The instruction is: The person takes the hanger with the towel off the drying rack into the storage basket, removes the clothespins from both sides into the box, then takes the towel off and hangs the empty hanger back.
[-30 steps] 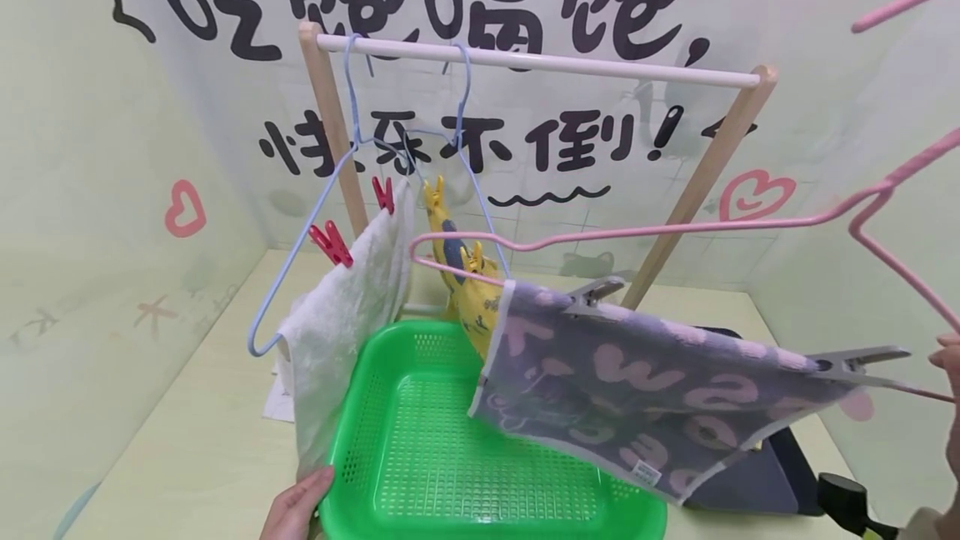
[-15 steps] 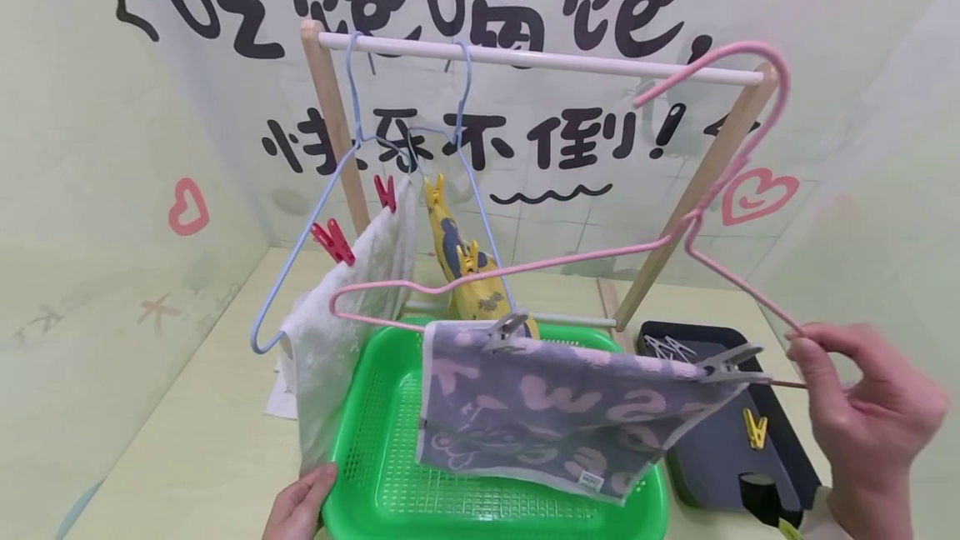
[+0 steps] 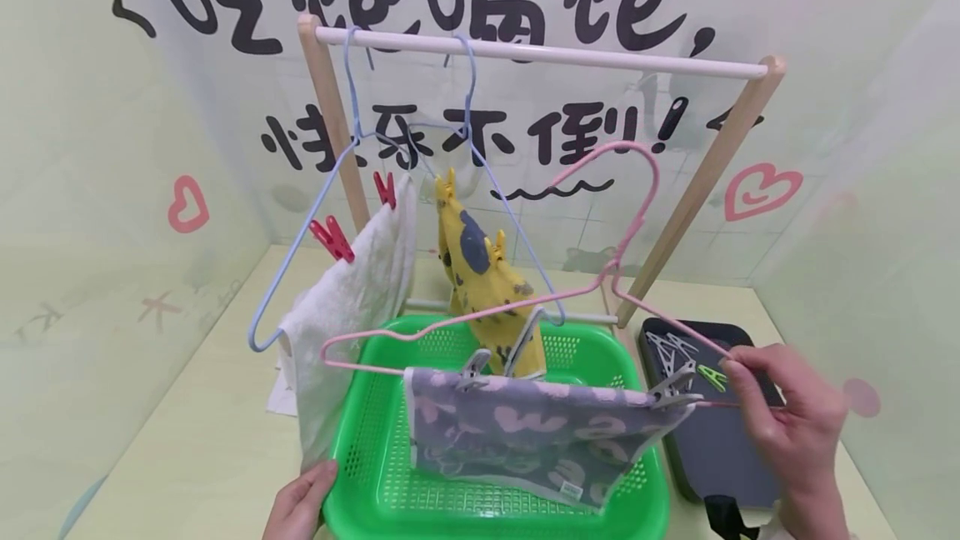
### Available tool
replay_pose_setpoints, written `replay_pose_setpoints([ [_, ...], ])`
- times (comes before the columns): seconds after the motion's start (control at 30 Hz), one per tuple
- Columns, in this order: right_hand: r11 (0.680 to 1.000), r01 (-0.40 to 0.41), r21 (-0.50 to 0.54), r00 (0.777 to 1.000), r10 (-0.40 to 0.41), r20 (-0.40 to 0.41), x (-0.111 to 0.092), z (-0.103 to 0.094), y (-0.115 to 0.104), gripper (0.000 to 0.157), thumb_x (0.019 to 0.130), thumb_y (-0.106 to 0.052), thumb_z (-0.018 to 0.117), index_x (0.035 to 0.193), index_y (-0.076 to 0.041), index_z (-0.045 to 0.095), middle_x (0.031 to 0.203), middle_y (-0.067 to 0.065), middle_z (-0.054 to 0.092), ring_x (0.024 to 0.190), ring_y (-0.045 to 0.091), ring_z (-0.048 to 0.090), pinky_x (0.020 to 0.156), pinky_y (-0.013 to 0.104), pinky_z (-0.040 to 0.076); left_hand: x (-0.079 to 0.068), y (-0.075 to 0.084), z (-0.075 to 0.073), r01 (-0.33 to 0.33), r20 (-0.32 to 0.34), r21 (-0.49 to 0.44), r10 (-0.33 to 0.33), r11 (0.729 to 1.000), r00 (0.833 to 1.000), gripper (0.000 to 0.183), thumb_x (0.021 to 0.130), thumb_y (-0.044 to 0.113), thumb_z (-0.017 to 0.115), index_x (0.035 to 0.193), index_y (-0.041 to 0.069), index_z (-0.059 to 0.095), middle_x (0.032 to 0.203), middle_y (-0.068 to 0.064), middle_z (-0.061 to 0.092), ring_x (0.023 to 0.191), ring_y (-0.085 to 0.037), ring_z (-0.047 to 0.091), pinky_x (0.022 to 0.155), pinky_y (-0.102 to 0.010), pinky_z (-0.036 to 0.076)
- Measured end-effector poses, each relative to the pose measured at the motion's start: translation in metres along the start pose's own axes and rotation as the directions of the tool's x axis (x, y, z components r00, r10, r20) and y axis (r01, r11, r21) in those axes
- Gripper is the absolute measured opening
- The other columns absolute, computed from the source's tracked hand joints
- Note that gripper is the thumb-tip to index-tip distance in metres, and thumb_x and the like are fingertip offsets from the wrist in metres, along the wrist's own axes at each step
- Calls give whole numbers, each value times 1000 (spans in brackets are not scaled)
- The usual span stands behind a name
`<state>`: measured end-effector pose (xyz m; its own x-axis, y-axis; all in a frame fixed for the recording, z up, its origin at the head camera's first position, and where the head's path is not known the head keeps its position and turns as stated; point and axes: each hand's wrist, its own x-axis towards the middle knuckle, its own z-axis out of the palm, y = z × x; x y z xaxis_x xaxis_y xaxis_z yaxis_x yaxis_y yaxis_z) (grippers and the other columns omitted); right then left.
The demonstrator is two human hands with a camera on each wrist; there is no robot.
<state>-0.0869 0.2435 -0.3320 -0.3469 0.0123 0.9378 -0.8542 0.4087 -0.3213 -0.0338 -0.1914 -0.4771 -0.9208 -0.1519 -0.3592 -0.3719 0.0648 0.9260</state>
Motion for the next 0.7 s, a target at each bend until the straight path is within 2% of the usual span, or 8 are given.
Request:
replay_pose_setpoints([
  [0.1, 999, -16, -44, 999, 17, 29, -9, 4, 1, 37, 88, -12, 67, 66, 15, 57, 66, 5, 60, 70, -2, 54, 67, 4, 44, 1, 0, 0, -6, 4, 2, 6, 1000, 1000, 45, 102, 16, 38, 124, -24, 40, 99, -19, 65, 76, -11, 65, 70, -24, 57],
  [0.23, 998, -41, -53, 998, 44, 54, -21, 9, 2, 40, 89, -15, 66, 66, 15, 56, 66, 5, 59, 71, -2, 54, 68, 4, 44, 2, -1, -1, -29, 10, 20, 29, 999, 1000, 45, 103, 16, 36, 124, -23, 40, 98, -22, 65, 75, -11, 65, 71, -23, 56],
  [0.33, 996, -55, -67, 996, 60, 68, -30, 10, 3, 40, 90, -17, 66, 66, 14, 57, 66, 5, 59, 71, -1, 54, 69, 4, 44, 2, -2, 0, -104, -19, 75, 105, 992, 994, 42, 102, 14, 38, 127, -20, 40, 106, -31, 61, 77, -2, 62, 72, -18, 54],
  [0.47, 991, -81, -110, 992, 91, 87, -44, 9, 7, 40, 91, -21, 64, 68, 12, 59, 67, 5, 59, 71, -2, 54, 67, 4, 44, 0, 0, 3, -190, -81, 178, 206, 966, 975, 40, 100, 10, 42, 132, -15, 37, 129, -34, 46, 86, 9, 54, 75, -11, 51],
  [0.6, 987, -101, -128, 988, 114, 100, -57, 8, 10, 41, 91, -23, 64, 70, 12, 61, 67, 4, 59, 70, -2, 53, 66, 4, 44, -3, 7, 9, -207, -146, 194, 237, 959, 961, 41, 99, 9, 46, 136, -7, 39, 136, -27, 42, 93, 15, 49, 81, -5, 45],
  [0.67, 985, -108, -135, 986, 123, 110, -62, 7, 11, 40, 91, -24, 63, 71, 11, 61, 67, 4, 60, 69, -2, 53, 65, 4, 44, -6, 12, 13, -238, -189, 183, 272, 954, 944, 40, 98, 8, 48, 136, -4, 42, 135, -24, 44, 94, 19, 46, 83, -3, 43],
  [0.7, 983, -113, -142, 985, 130, 117, -64, 7, 12, 40, 92, -24, 63, 71, 10, 62, 68, 3, 59, 69, -2, 53, 65, 5, 44, -8, 15, 15, -270, -212, 179, 305, 946, 928, 39, 97, 6, 49, 134, -4, 44, 133, -22, 46, 95, 19, 46, 84, -3, 42],
])
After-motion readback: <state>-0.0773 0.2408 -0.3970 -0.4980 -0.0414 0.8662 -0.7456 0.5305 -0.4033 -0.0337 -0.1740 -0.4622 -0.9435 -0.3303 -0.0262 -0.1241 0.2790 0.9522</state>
